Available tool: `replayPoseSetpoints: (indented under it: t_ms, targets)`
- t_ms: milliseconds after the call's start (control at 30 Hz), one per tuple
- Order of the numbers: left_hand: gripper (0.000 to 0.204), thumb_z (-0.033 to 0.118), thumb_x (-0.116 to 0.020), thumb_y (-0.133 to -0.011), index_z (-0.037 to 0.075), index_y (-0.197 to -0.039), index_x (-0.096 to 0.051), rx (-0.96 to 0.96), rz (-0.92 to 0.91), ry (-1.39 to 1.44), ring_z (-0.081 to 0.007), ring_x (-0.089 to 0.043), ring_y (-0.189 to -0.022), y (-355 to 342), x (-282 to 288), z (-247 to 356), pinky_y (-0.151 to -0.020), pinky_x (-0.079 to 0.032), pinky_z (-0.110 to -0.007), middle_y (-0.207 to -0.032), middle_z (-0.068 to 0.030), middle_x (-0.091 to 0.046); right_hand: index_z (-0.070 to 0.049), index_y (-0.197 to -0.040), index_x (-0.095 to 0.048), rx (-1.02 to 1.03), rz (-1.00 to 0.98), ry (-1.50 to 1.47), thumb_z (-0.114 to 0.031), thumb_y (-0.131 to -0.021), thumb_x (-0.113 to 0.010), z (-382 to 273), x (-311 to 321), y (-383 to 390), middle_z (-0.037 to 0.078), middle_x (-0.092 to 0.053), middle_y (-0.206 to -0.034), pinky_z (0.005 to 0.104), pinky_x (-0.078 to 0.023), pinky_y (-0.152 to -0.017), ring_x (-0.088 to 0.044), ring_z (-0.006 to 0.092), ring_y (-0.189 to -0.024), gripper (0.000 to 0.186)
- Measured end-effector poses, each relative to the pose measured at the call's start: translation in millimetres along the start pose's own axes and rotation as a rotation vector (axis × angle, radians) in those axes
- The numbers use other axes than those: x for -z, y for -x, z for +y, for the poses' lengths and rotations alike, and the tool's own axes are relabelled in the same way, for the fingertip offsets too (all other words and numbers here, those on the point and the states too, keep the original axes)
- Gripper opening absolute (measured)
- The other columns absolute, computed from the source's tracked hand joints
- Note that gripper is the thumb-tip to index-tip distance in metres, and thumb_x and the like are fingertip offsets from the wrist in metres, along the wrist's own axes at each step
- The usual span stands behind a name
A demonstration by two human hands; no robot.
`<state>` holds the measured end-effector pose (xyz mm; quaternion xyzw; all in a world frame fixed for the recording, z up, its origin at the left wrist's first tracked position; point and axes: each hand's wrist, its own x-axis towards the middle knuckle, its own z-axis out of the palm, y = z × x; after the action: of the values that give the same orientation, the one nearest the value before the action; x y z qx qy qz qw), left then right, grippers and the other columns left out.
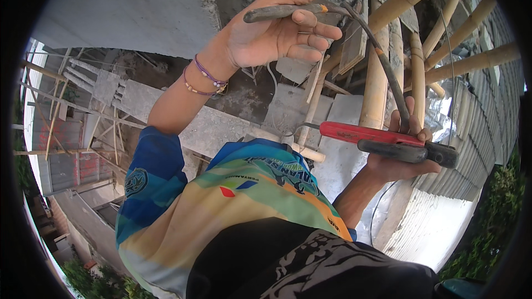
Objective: The person welds steel rebar embedded in a concrete structure using a handheld welding tool. They position the rebar, apply the weld, and then remove the tool, repeating the process on multiple rebar pieces.
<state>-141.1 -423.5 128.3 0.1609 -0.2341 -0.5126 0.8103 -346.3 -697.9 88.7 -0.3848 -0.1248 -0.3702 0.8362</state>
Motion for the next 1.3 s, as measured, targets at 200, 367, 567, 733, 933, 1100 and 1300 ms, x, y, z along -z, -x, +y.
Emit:
replayPoseSetpoints:
  t_ms: [200, 367, 567, 733, 933, 1100, 1300]
  targets:
    - [0.053, 0.035, -0.034, -0.107, 0.003, -0.071, -0.054, -0.059, 0.140, -0.197, -0.0394, -0.058, -0.118, -1.0, -11.5, -10.1, -0.099, -0.053, -0.054, -0.127, -0.0345, -0.053, -0.006, -0.103, -0.049, 0.040, -0.034, -0.023, -0.080, -0.084, -0.044, 14.3, -17.2, 20.2, 0.027, -0.069, -0.103, 0.0518, -0.056, -0.097, -0.048, 0.0464, -0.131, 0.076]
    - [0.041, 0.035, -0.046, -0.105, 0.009, -0.074, -0.053, -0.151, 0.332, -0.420, -0.0243, -0.064, -0.103, -15.5, -33.8, -91.4, -0.094, -0.054, -0.042, -0.119, -0.0215, -0.062, -0.008, -0.101, -0.043, 0.061, -0.043, 0.125, -0.082, -0.083, -0.042, 31.9, -43.1, 52.2, 0.024, -0.069, -0.096, 0.0530, -0.056, -0.097, -0.051, 0.0439, -0.129, 0.076]
    - [0.037, 0.037, -0.050, -0.102, 0.011, -0.075, -0.050, -0.202, 0.401, -0.422, -0.0187, -0.064, -0.091, -24.3, -56.6, -106.5, -0.086, -0.054, -0.038, -0.103, -0.0146, -0.064, -0.008, -0.102, -0.044, 0.084, 0.002, 0.090, -0.078, -0.088, -0.038, 27.0, -44.5, 49.2, 0.022, -0.068, -0.097, 0.0533, -0.054, -0.100, -0.049, 0.0439, -0.131, 0.072]
    - [0.035, 0.037, -0.052, -0.101, 0.014, -0.074, -0.049, -0.166, 0.287, -0.384, -0.0143, -0.065, -0.083, -9.6, -55.0, -76.0, -0.084, -0.055, -0.035, -0.099, -0.0119, -0.065, -0.007, -0.103, -0.051, 0.092, -0.022, 0.004, -0.074, -0.092, -0.036, 3.5, -24.0, 26.2, 0.020, -0.068, -0.096, 0.0549, -0.055, -0.100, -0.052, 0.0448, -0.128, 0.070]
    - [0.039, 0.036, -0.047, -0.102, 0.013, -0.071, -0.049, -0.048, 0.133, -0.567, -0.0151, -0.066, -0.081, 11.7, -43.1, -30.0, -0.080, -0.058, -0.032, -0.097, -0.0129, -0.064, -0.006, -0.104, -0.050, 0.037, -0.133, -0.136, -0.074, -0.093, -0.037, -7.3, -5.7, 9.5, 0.023, -0.067, -0.092, 0.0577, -0.054, -0.097, -0.052, 0.0460, -0.127, 0.069]
    - [0.024, 0.026, -0.054, -0.096, 0.004, -0.087, -0.059, 0.008, 0.158, -0.748, -0.0339, -0.052, -0.128, 32.5, -34.9, -48.5, -0.102, -0.051, -0.046, -0.138, -0.0237, -0.048, -0.006, -0.101, -0.047, 0.040, -0.237, -0.106, -0.073, -0.091, -0.046, 18.3, -6.4, 40.6, 0.024, -0.067, -0.088, 0.0606, -0.051, -0.098, -0.055, 0.0461, -0.124, 0.068]
    - [0.055, -0.005, -0.058, -0.074, 0.007, -0.127, -0.054, -0.289, 0.015, -0.122, -0.0438, -0.021, -0.149, 22.8, -11.8, -112.2, -0.111, -0.036, -0.063, -0.160, -0.0238, -0.021, -0.008, -0.099, -0.043, 0.025, -0.187, 0.045, -0.076, -0.089, -0.043, 45.2, -16.5, 73.0, 0.024, -0.068, -0.089, 0.0624, -0.046, -0.102, -0.056, 0.0459, -0.122, 0.069]
